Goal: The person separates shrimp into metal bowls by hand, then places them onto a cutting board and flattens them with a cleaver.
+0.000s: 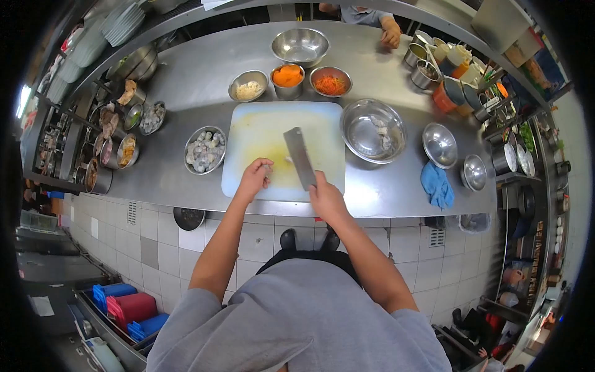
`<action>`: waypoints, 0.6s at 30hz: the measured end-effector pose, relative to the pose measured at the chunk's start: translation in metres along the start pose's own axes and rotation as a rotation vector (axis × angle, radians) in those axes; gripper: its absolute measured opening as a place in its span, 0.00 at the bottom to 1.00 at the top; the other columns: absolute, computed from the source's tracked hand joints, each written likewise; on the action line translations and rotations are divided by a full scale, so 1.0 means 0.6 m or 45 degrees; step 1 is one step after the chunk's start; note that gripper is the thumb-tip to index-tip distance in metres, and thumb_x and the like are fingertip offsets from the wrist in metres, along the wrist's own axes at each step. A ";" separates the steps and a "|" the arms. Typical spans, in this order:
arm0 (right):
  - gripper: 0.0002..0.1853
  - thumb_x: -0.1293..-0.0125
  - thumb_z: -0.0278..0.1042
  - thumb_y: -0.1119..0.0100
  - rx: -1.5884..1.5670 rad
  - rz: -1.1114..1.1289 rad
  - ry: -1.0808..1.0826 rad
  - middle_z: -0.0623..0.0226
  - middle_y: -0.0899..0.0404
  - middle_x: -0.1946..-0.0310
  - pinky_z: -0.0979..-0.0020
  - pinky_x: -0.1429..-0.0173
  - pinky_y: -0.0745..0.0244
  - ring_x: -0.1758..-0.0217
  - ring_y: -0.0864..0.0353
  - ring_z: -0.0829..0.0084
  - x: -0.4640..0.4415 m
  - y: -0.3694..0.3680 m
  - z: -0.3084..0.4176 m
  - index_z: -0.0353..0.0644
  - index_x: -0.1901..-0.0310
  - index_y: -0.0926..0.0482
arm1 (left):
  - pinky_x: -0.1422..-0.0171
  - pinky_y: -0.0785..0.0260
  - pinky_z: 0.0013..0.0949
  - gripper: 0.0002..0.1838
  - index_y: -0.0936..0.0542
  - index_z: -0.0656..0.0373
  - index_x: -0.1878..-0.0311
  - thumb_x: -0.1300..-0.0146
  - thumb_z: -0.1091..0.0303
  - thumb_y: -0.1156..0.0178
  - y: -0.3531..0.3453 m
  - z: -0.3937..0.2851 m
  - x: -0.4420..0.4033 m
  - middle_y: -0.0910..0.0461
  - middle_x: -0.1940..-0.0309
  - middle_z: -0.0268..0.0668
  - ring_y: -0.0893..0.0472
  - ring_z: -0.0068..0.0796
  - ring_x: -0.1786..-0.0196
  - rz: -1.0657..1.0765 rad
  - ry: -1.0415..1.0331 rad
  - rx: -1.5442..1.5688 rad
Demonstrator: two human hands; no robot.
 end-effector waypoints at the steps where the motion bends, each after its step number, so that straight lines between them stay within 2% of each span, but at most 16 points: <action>1: 0.21 0.28 0.35 0.45 -0.100 -0.032 -0.088 0.41 0.16 0.62 0.46 0.53 0.23 0.58 0.16 0.39 0.015 0.016 -0.013 0.39 0.37 0.33 | 0.58 0.29 0.29 0.11 0.22 0.58 0.54 0.35 0.66 0.33 -0.002 0.017 0.000 0.22 0.62 0.31 0.23 0.20 0.61 0.023 0.272 0.263; 2: 0.21 0.28 0.35 0.45 -0.100 -0.033 -0.090 0.41 0.16 0.62 0.46 0.53 0.23 0.58 0.16 0.39 0.029 0.017 -0.037 0.39 0.37 0.33 | 0.58 0.29 0.29 0.11 0.22 0.58 0.54 0.35 0.66 0.33 -0.005 0.012 -0.005 0.22 0.62 0.31 0.23 0.20 0.61 0.024 0.273 0.263; 4: 0.21 0.28 0.34 0.43 -0.160 -0.123 -0.083 0.45 0.15 0.66 0.52 0.60 0.22 0.66 0.15 0.46 0.058 0.025 -0.092 0.39 0.38 0.33 | 0.57 0.28 0.30 0.14 0.22 0.59 0.53 0.34 0.61 0.32 -0.014 0.002 -0.017 0.21 0.63 0.32 0.22 0.22 0.61 -0.048 0.264 0.147; 5: 0.21 0.28 0.34 0.43 -0.159 -0.132 -0.091 0.45 0.15 0.66 0.52 0.60 0.22 0.66 0.15 0.46 0.071 0.027 -0.107 0.39 0.38 0.33 | 0.57 0.28 0.30 0.14 0.22 0.59 0.53 0.34 0.61 0.32 -0.027 0.007 -0.027 0.21 0.63 0.32 0.22 0.22 0.61 -0.036 0.263 0.146; 7: 0.19 0.27 0.33 0.44 -0.320 -0.098 -0.181 0.54 0.18 0.71 0.58 0.67 0.23 0.76 0.18 0.59 0.096 0.026 -0.140 0.38 0.38 0.32 | 0.51 0.24 0.40 0.18 0.22 0.59 0.53 0.38 0.58 0.29 -0.060 -0.042 -0.044 0.21 0.62 0.40 0.18 0.38 0.58 -0.075 -0.207 -0.448; 8: 0.19 0.27 0.33 0.44 -0.321 -0.114 -0.193 0.54 0.18 0.71 0.58 0.67 0.23 0.76 0.18 0.59 0.106 0.028 -0.149 0.38 0.38 0.32 | 0.51 0.24 0.40 0.18 0.22 0.59 0.53 0.38 0.58 0.29 -0.079 -0.045 -0.046 0.21 0.62 0.40 0.18 0.38 0.58 -0.057 -0.215 -0.448; 10: 0.18 0.27 0.31 0.44 -0.369 -0.130 -0.225 0.61 0.22 0.74 0.62 0.71 0.25 0.79 0.21 0.70 0.123 0.031 -0.165 0.38 0.39 0.32 | 0.50 0.24 0.44 0.17 0.21 0.59 0.54 0.40 0.60 0.29 -0.109 -0.071 -0.042 0.21 0.57 0.44 0.17 0.45 0.56 -0.123 -0.359 -0.819; 13: 0.18 0.27 0.30 0.45 -0.251 -0.160 -0.274 0.62 0.23 0.75 0.62 0.71 0.24 0.79 0.21 0.69 0.147 0.027 -0.202 0.38 0.40 0.32 | 0.48 0.24 0.47 0.17 0.20 0.59 0.54 0.44 0.64 0.29 -0.142 -0.081 -0.048 0.21 0.53 0.48 0.17 0.49 0.55 -0.037 -0.292 -1.022; 16: 0.18 0.27 0.30 0.44 -0.257 -0.172 -0.284 0.63 0.23 0.76 0.63 0.71 0.24 0.79 0.21 0.69 0.168 0.021 -0.237 0.38 0.40 0.32 | 0.48 0.23 0.45 0.17 0.20 0.60 0.51 0.44 0.68 0.32 -0.158 -0.084 -0.063 0.21 0.49 0.51 0.17 0.48 0.56 0.058 -0.257 -1.152; 17: 0.18 0.27 0.30 0.44 -0.264 -0.189 -0.292 0.63 0.23 0.76 0.63 0.71 0.24 0.79 0.21 0.69 0.174 0.026 -0.240 0.38 0.40 0.32 | 0.48 0.23 0.45 0.17 0.20 0.60 0.51 0.44 0.68 0.32 -0.156 -0.085 -0.076 0.21 0.49 0.51 0.17 0.48 0.56 0.071 -0.273 -1.159; 18: 0.18 0.27 0.30 0.44 -0.280 -0.160 -0.294 0.63 0.23 0.76 0.63 0.72 0.24 0.79 0.22 0.69 0.180 0.025 -0.242 0.38 0.40 0.32 | 0.48 0.22 0.43 0.17 0.20 0.60 0.49 0.41 0.68 0.33 -0.153 -0.074 -0.098 0.22 0.44 0.51 0.17 0.46 0.55 0.153 -0.134 -1.027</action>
Point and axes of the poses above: each hand's wrist, its own x-axis away from the middle knuckle, its own y-axis out of the back of the hand, z = x × y, the point moved 8 cm from there along -x, towards the middle knuckle
